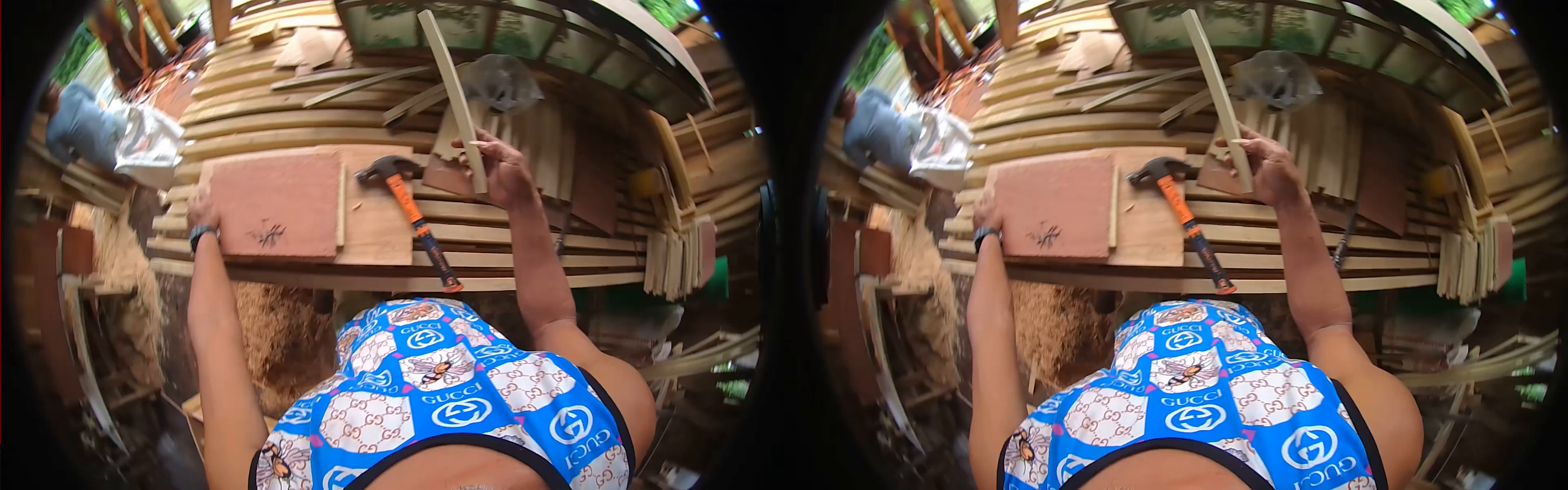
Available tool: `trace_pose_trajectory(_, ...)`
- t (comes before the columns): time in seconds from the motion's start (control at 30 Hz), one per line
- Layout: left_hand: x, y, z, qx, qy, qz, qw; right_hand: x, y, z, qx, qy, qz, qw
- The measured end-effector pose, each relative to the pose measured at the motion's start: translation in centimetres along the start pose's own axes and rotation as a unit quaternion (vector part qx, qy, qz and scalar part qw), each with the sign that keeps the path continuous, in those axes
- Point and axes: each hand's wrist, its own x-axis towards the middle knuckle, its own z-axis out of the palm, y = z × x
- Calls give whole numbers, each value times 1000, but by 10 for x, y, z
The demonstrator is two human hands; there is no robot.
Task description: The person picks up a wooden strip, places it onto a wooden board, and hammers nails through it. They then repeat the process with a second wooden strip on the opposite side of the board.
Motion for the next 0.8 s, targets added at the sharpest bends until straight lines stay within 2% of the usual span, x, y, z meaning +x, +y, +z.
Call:
trace_pose_trajectory(0.03,12,-16,17,100,19,109,989,8,8,4,-68,12,-2,998)
trace_pose_trajectory(0.07,0,3,-6,4,19,-23,1000,13,15,12,-77,30,12,996)
trace_pose_trajectory(0.1,-17,33,-26,-95,22,-150,984,19,21,22,-72,21,22,997)
trace_pose_trajectory(0.13,-17,31,-26,-87,22,-157,984,24,26,33,-137,11,34,990)
trace_pose_trajectory(0.17,-16,28,-22,-95,35,-145,984,31,31,43,-204,1,44,978)
trace_pose_trajectory(0.33,-18,30,-24,-120,35,-140,982,73,54,95,-304,-22,45,951)
trace_pose_trajectory(0.43,-25,36,-28,-125,46,-140,981,88,52,120,-400,-70,39,913)
trace_pose_trajectory(0.47,-26,36,-28,-128,60,-136,981,95,57,126,-400,-46,34,915)
trace_pose_trajectory(0.5,-27,37,-28,-129,58,-136,981,107,62,127,-401,-45,36,914)
trace_pose_trajectory(0.6,-29,40,-29,-124,74,-118,982,153,72,118,-514,-104,-76,848)
trace_pose_trajectory(0.67,-32,38,-22,-126,135,-64,981,178,84,105,-538,-120,-72,831)
trace_pose_trajectory(0.77,-31,34,-15,-133,155,-41,978,214,106,97,-591,-166,-105,783)
trace_pose_trajectory(0.8,-32,33,-17,-130,165,-54,976,221,113,95,-594,-183,-88,778)
